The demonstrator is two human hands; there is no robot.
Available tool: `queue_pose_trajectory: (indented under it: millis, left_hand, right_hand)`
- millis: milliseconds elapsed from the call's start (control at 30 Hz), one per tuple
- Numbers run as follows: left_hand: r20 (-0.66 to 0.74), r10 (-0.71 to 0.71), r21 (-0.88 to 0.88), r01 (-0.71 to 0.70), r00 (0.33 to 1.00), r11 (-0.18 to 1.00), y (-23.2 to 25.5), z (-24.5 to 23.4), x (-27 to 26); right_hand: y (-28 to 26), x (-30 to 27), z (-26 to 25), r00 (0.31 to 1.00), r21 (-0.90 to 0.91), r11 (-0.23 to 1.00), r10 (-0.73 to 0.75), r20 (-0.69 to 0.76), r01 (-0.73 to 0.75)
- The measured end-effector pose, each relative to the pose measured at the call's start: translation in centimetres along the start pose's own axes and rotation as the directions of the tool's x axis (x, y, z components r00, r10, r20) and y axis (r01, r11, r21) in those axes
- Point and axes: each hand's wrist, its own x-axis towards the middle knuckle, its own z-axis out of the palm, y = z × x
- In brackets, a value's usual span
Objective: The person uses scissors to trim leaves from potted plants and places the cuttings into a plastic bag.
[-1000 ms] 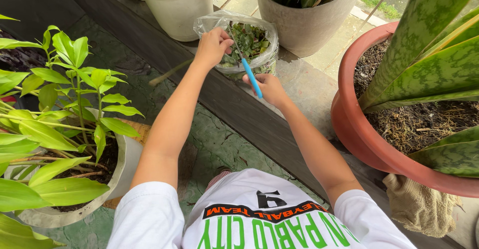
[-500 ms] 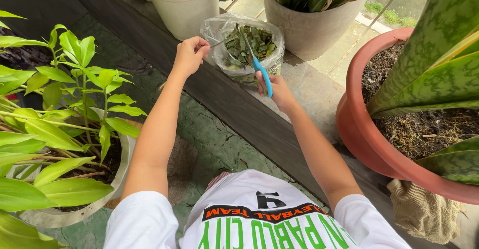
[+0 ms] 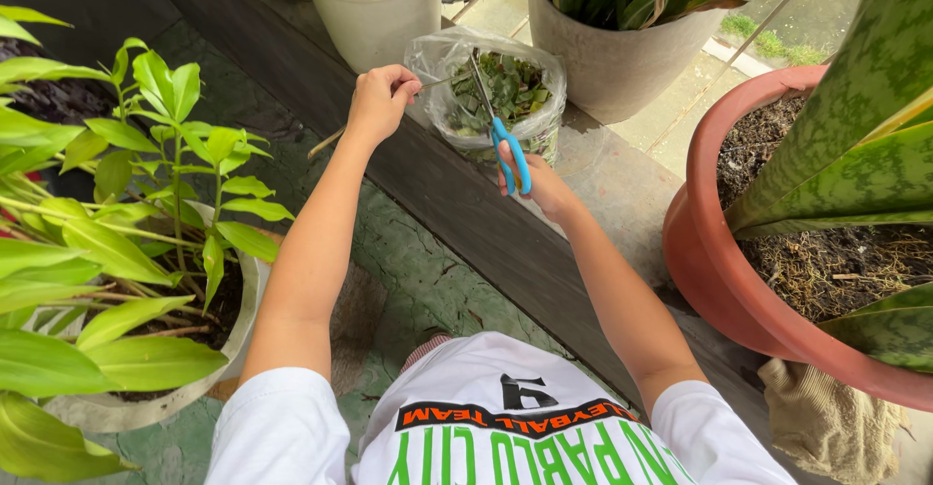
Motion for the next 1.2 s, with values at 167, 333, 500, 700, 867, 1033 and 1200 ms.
queue_pose_trajectory:
  millis: [167,333,500,700,867,1033,1200]
  left_hand:
    - [0.028,0.002,0.03,-0.003,1.0,1.0,0.3,-0.1,-0.4]
    - [-0.01,-0.015,0.034,0.015,1.0,0.999,0.0,-0.1,-0.3]
    - [-0.077,-0.012,0.004,0.012,0.997,1.0,-0.2,0.6,-0.2]
    - [-0.026,-0.009,0.026,0.009,1.0,1.0,0.7,1.6,-0.3]
    - [0.007,-0.019,0.042,0.019,1.0,0.999,1.7,1.6,-0.4]
    - [0.007,-0.033,0.079,0.032,0.999,0.996,1.5,1.9,-0.2]
    - [-0.012,-0.054,0.08,0.055,0.998,0.995,1.0,2.7,0.0]
  right_hand:
    - [1.0,1.0,-0.4,0.993,-0.064,0.994,-0.095,-0.073,0.09]
    - [1.7,0.7,-0.8,0.99,-0.058,0.994,-0.102,-0.099,0.097]
    - [1.3,-1.4,-0.3,0.999,0.058,0.997,-0.048,0.024,0.046]
    - [0.3,-1.7,-0.1,0.997,0.023,0.998,-0.061,0.05,0.06]
    - [0.8,-0.3,-0.2,0.998,0.03,0.998,-0.053,0.025,0.052]
    - [2.4,1.2,-0.5,0.991,0.022,0.992,-0.121,-0.061,0.123]
    - [2.3,-0.3,0.1,0.994,-0.005,0.998,-0.068,-0.081,0.068]
